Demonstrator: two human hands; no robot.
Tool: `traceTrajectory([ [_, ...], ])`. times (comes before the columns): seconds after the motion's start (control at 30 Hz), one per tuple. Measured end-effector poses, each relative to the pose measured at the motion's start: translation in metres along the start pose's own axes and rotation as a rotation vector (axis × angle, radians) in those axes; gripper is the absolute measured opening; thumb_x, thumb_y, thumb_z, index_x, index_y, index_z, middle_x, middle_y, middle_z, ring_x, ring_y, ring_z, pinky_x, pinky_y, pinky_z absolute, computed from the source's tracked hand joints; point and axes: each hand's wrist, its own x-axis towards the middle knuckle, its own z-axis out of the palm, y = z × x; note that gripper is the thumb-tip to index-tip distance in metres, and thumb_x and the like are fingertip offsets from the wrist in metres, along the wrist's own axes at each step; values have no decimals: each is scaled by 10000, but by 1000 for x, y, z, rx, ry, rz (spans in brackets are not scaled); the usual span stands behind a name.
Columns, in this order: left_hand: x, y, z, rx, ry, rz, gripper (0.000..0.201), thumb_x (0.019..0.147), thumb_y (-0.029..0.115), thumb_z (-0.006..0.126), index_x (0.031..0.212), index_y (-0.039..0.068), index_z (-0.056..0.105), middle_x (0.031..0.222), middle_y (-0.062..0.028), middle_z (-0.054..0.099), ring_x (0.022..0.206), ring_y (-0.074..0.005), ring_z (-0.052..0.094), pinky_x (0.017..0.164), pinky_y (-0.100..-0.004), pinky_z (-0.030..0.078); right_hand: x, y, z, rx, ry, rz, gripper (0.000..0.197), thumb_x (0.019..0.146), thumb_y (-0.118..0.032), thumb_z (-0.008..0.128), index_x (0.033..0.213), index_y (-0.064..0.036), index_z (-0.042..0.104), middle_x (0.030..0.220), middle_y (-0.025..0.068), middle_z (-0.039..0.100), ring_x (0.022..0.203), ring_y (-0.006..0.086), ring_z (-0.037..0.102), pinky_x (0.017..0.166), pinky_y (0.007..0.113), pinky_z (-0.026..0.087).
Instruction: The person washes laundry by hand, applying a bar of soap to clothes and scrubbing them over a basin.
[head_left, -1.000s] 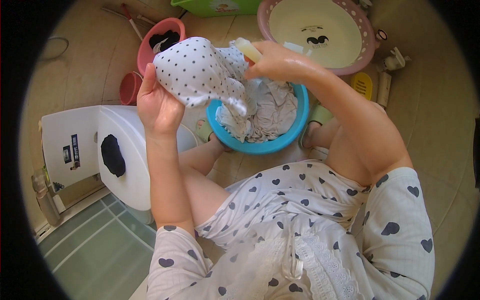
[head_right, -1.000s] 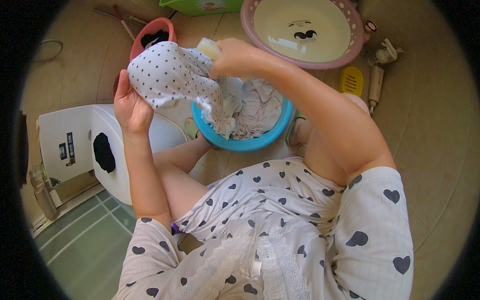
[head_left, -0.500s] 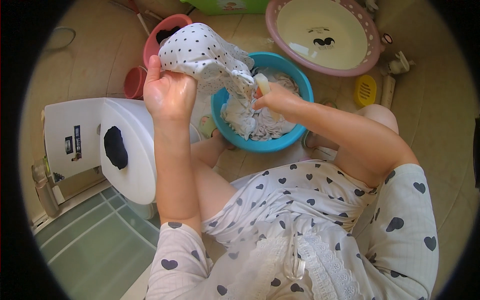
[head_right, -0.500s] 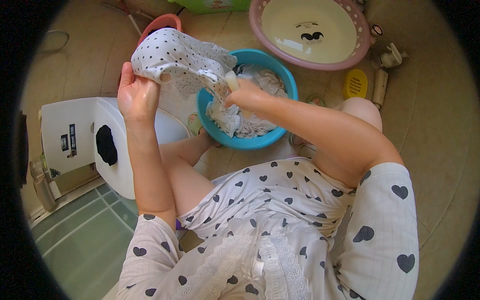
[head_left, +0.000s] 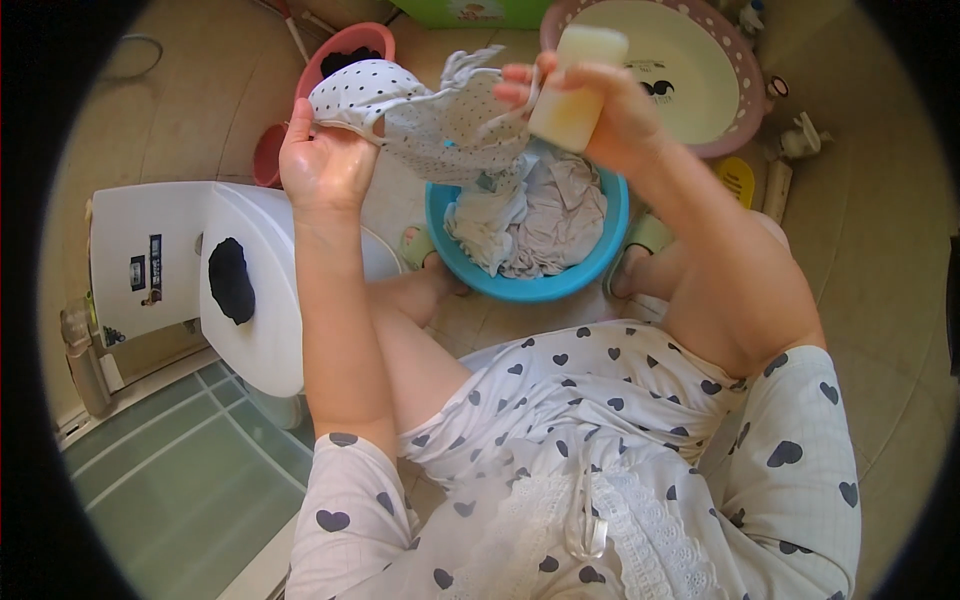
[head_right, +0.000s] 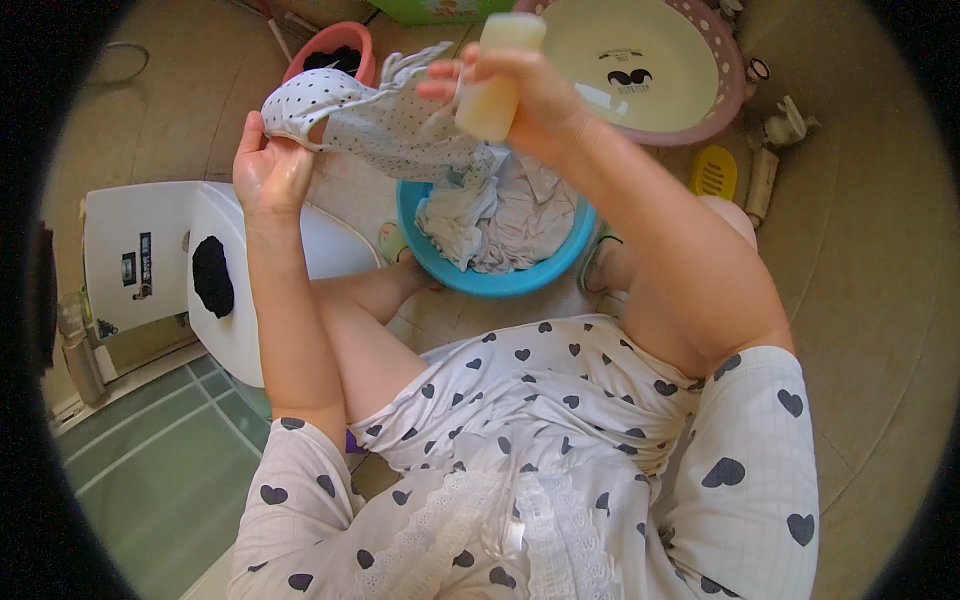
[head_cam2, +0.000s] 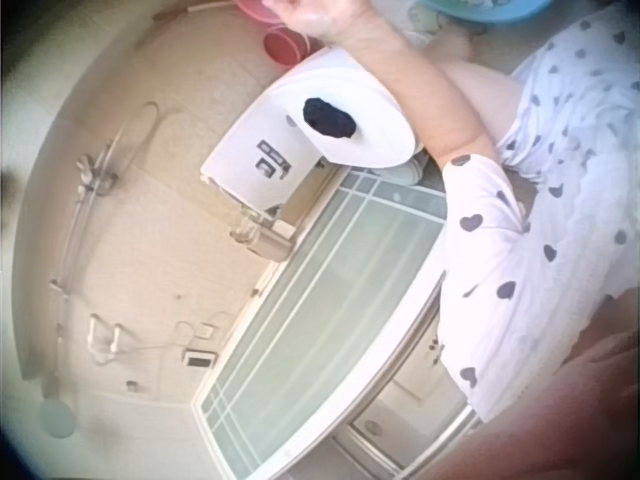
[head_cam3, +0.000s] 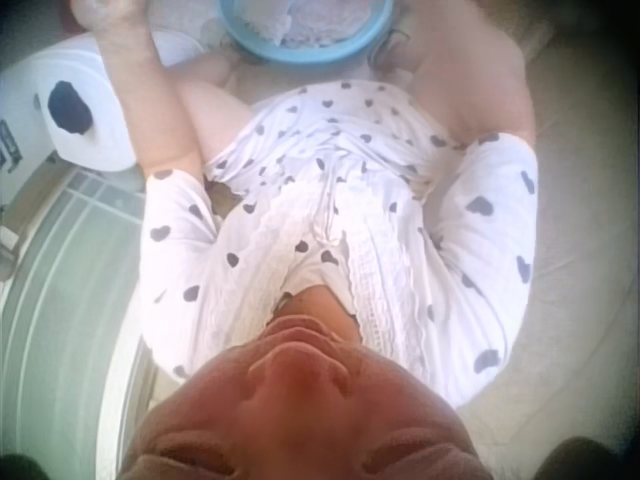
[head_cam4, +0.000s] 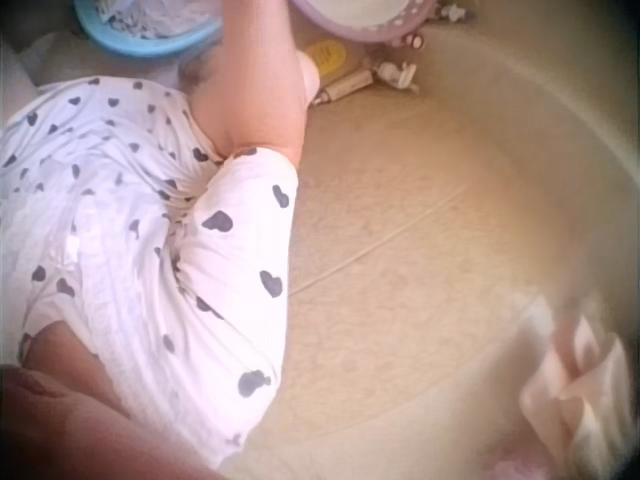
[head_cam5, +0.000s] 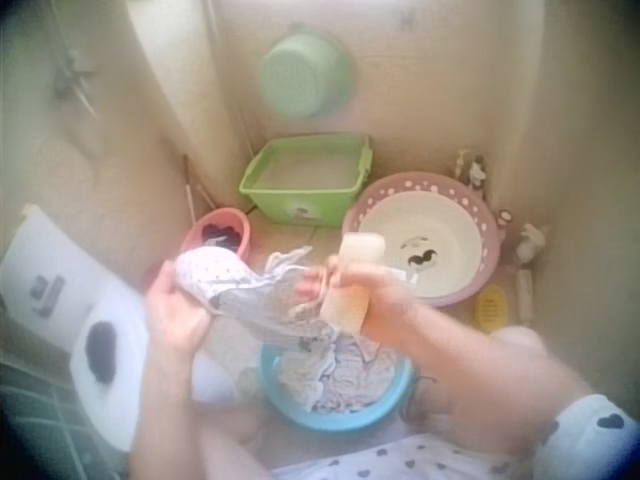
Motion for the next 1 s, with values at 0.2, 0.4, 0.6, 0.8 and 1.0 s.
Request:
traceTrajectory([
  [0.2,-3,-3,15,397,81,2,339,899,187,418,1190,14,399,1253,-182,424,1166,-325,413,973,-487,331,11,-56,15,-268,-143,-174,210,704,-75,583,901,-54,514,1026,151,542,879,231,592,699,327,491],
  [0.4,-6,74,0,345,-105,-282,373,879,147,488,1175,-16,331,1107,-197,536,956,-230,569,753,-347,467,26,-69,20,-636,-79,-277,254,716,-107,600,937,-36,497,921,107,571,783,172,584,654,276,457],
  [0.6,-17,36,29,1345,193,340,605,853,184,539,1315,-24,207,1157,-216,522,902,-163,586,731,-267,462,29,-71,21,-986,72,-278,148,711,-99,605,812,-8,546,774,69,585,721,136,555,643,257,436],
  [0.8,-11,6,25,1321,22,408,715,741,69,664,1334,36,267,930,-62,498,743,-101,524,704,-193,434,27,-52,36,-806,-122,-374,117,709,-57,582,809,2,576,732,45,574,723,130,551,652,257,434],
  [1.0,8,-43,13,1871,-295,391,661,601,253,792,1176,72,521,862,13,470,747,-108,468,636,-234,393,34,-28,67,-817,-289,-338,186,716,-21,554,891,-14,492,861,70,594,795,130,560,698,275,452],
])
